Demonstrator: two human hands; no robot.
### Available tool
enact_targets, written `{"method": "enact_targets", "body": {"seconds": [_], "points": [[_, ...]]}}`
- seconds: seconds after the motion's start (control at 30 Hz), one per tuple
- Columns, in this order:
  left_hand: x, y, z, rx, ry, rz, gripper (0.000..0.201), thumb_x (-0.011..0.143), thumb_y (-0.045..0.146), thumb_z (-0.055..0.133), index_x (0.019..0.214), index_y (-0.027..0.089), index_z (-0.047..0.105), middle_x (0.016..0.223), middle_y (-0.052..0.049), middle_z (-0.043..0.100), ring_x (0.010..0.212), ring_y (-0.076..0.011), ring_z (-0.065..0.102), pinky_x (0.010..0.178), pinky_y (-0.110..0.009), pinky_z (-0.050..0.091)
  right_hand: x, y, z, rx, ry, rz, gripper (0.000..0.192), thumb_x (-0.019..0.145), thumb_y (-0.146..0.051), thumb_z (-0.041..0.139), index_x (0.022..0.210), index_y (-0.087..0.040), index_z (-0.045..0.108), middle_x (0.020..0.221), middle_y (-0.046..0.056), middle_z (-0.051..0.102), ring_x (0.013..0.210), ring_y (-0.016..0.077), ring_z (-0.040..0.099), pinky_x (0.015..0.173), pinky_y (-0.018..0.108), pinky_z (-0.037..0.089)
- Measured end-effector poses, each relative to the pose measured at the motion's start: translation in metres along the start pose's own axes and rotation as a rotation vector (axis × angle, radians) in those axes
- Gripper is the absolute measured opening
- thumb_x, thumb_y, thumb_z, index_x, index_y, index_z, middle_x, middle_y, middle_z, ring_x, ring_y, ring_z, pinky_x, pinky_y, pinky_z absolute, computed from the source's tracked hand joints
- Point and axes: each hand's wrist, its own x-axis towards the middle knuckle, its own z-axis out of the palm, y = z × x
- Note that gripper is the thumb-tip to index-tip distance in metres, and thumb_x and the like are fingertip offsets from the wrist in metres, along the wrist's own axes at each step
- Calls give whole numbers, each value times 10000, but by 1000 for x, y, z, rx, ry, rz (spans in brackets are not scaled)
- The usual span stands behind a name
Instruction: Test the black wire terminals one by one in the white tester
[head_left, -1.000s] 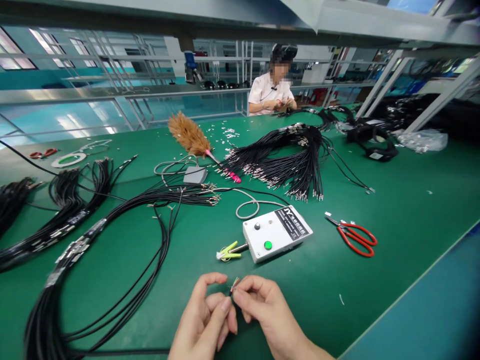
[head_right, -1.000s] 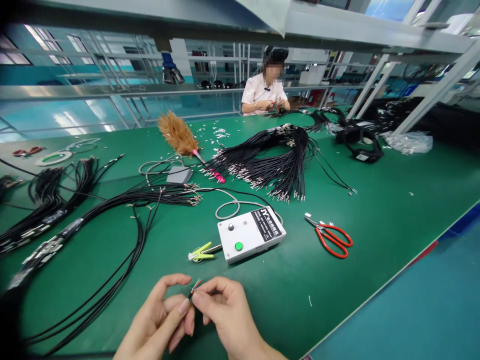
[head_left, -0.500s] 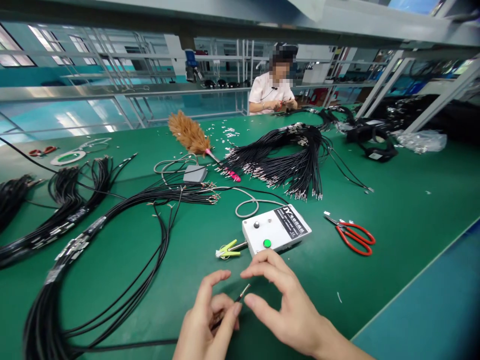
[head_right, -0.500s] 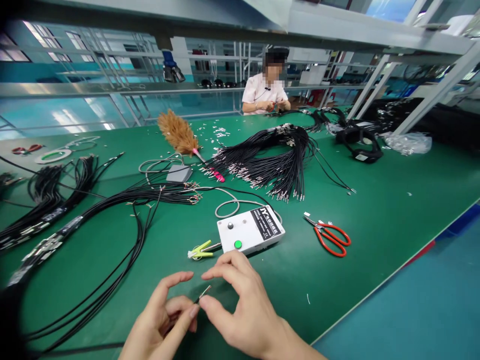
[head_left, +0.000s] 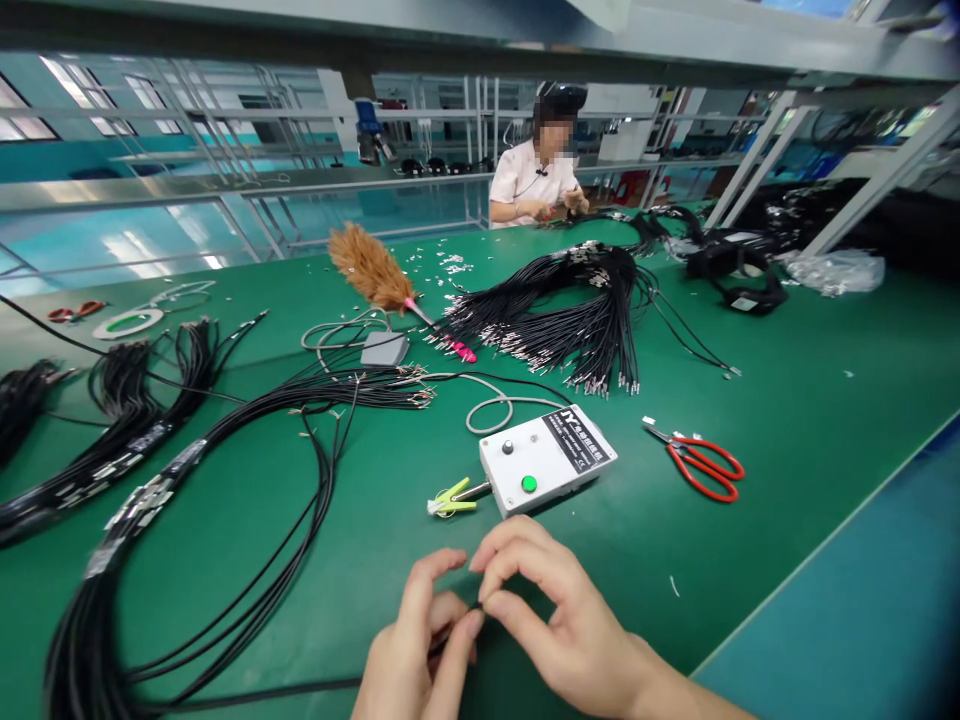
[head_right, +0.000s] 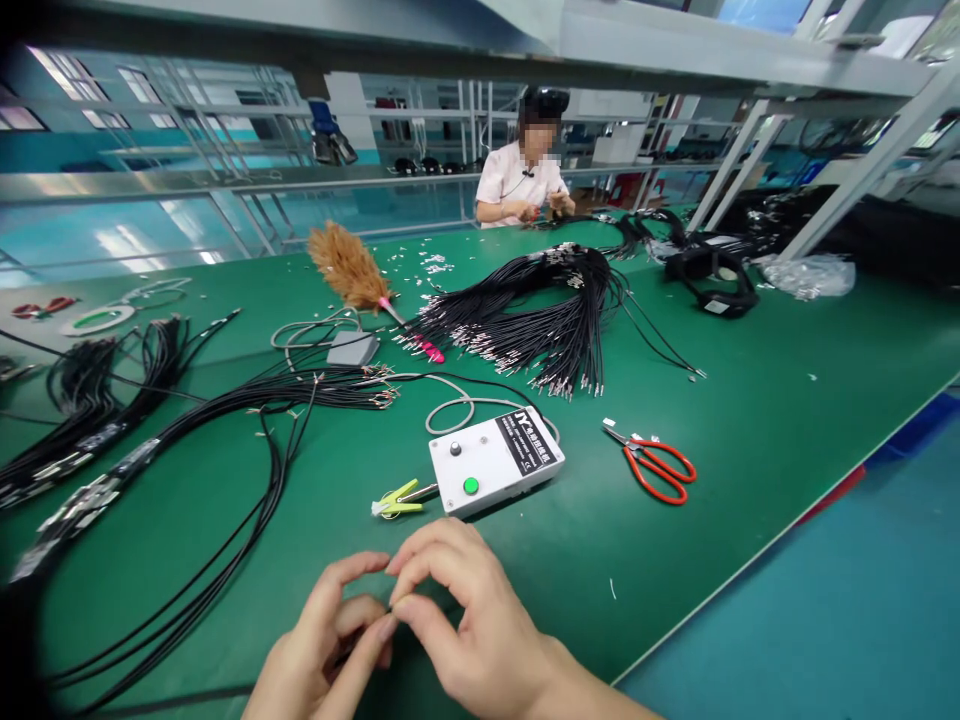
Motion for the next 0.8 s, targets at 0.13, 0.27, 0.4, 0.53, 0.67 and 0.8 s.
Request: {"method": "enact_targets", "body": {"seconds": [0.13, 0.27, 0.4, 0.53, 0.67, 0.8], "points": [[5, 4, -4, -126, -10, -87, 349, 887, 539, 537, 1071, 242, 540, 553, 53, 554, 550, -169, 509, 556, -250, 389, -6, -4, -27, -86, 146, -104, 109, 930, -166, 497, 876, -233, 565, 980, 33, 626, 923, 169, 600, 834, 288, 492], [10, 9, -13, -346, -97, -273, 450, 770, 622, 671, 837, 181, 610, 522, 30, 569, 464, -96, 398, 453, -204, 270, -17, 26, -107, -556, 579, 41, 219, 972, -347, 432, 831, -225, 549, 935, 77, 640, 916, 219, 615, 809, 337, 505], [14, 12, -25, -492, -142, -386, 470, 719, 591, 747, 782, 142, 626, 496, 14, 590, 416, -43, 292, 441, -192, 152, -42, 68, -187, -940, 645, 260, 371, 878, -518, 475, 903, -180, 627, 998, 170, 657, 992, 355, 598, 883, 522, 446], [15, 15, -34, -557, -153, -432, 428, 747, 543, 748, 811, 130, 653, 507, 10, 599, 421, -40, 292, 464, -210, 125, -71, 87, -212, -1230, 483, 373, 466, 885, -536, 394, 969, -183, 687, 1139, 179, 644, 1039, 402, 580, 815, 525, 452], [15, 21, -36, -571, -129, -429, 378, 777, 498, 740, 819, 130, 666, 524, 20, 594, 439, -40, 278, 498, -224, 147, -83, 91, -216, -1416, 332, 383, 512, 909, -518, 315, 1009, -194, 699, 1029, 164, 681, 844, 355, 636, 657, 438, 460], [14, 23, -35, -541, -100, -402, 451, 726, 554, 759, 813, 118, 686, 557, 5, 609, 457, -48, 306, 492, -227, 138, -81, 89, -233, -1277, 289, 504, 435, 819, -531, 425, 916, -199, 690, 819, 139, 701, 637, 302, 642, 543, 378, 445]]}}
